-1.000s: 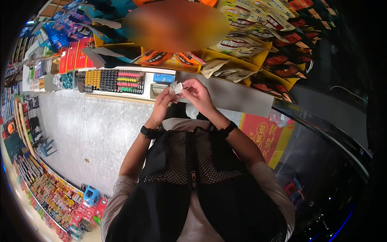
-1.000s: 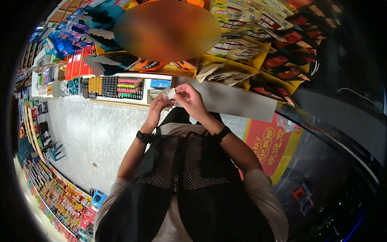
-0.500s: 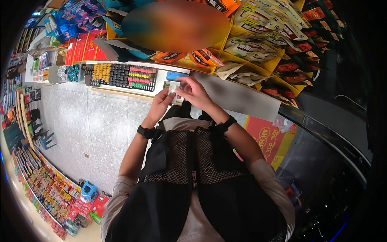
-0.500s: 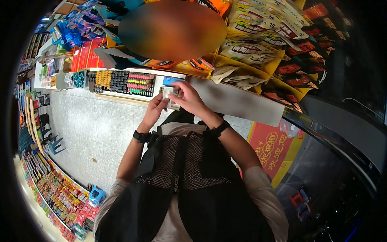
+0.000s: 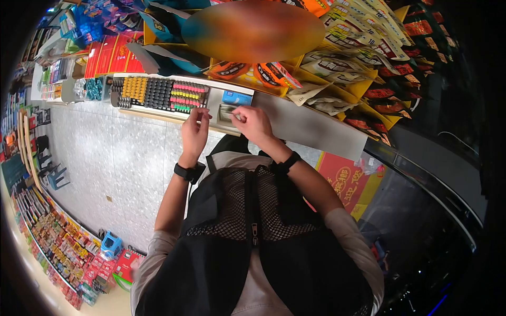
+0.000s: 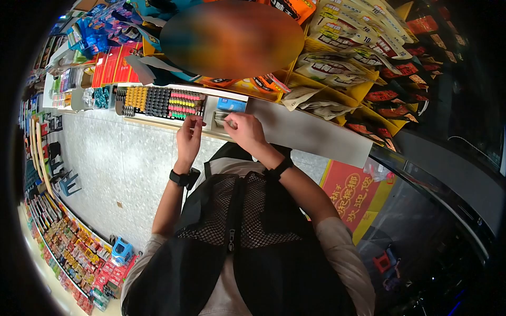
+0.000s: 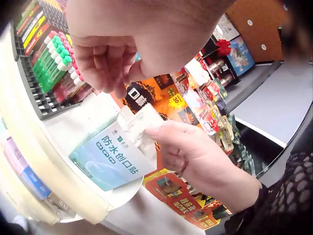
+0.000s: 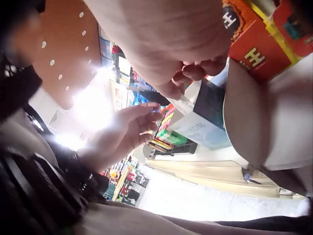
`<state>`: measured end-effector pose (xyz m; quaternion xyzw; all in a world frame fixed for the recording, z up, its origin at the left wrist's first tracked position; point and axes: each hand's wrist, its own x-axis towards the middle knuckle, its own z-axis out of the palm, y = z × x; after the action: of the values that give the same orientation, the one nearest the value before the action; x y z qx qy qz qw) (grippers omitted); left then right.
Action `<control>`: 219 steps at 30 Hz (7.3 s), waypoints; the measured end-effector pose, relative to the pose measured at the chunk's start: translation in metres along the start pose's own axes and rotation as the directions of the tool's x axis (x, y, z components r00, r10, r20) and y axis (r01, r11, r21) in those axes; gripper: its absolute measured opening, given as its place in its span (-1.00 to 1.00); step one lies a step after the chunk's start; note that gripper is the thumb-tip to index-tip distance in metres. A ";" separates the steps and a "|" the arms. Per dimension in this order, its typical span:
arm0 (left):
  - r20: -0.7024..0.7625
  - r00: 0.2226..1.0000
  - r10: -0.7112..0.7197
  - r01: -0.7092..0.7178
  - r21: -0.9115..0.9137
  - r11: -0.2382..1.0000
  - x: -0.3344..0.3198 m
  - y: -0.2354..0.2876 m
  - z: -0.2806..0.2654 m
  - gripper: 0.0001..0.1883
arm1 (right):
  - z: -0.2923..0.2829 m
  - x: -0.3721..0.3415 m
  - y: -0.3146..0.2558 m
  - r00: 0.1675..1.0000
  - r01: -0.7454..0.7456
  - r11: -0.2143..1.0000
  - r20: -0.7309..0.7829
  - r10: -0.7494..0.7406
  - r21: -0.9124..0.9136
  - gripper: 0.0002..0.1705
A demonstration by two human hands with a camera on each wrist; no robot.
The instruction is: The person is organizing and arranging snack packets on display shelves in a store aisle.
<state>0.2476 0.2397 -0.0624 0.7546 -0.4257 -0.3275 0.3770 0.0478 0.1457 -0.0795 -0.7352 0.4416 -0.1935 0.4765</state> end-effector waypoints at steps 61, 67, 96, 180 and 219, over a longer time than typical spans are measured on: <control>0.411 0.803 0.431 -0.576 0.353 0.737 -0.010 -0.017 0.007 -0.51 | -0.018 -0.034 0.022 0.959 0.282 0.904 0.135 -0.251 -0.321 -0.14; 0.175 0.652 0.738 -0.757 0.111 0.643 -0.014 -0.004 0.008 -0.13 | -0.030 -0.040 0.019 0.824 0.558 0.790 0.058 -0.564 -0.256 -0.23; 0.269 0.765 0.585 -0.643 0.299 0.705 -0.014 0.054 -0.018 -0.43 | -0.065 -0.023 -0.081 0.876 0.475 0.808 0.096 -0.474 -0.348 -0.52; 0.273 0.931 0.241 -0.364 0.678 0.638 -0.013 0.041 0.049 -0.42 | -0.264 -0.134 0.081 0.998 -0.039 0.997 -0.046 0.042 0.065 -0.81; 0.494 0.716 0.493 -0.678 0.326 0.659 0.028 0.173 0.194 -0.60 | -0.345 -0.108 -0.027 0.755 0.017 0.946 -0.616 -0.224 -0.323 -0.85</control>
<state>0.0327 0.0976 -0.0182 0.5672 -0.7790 -0.2011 0.1759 -0.2408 0.0570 0.1219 -0.7138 0.5532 -0.3963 0.1655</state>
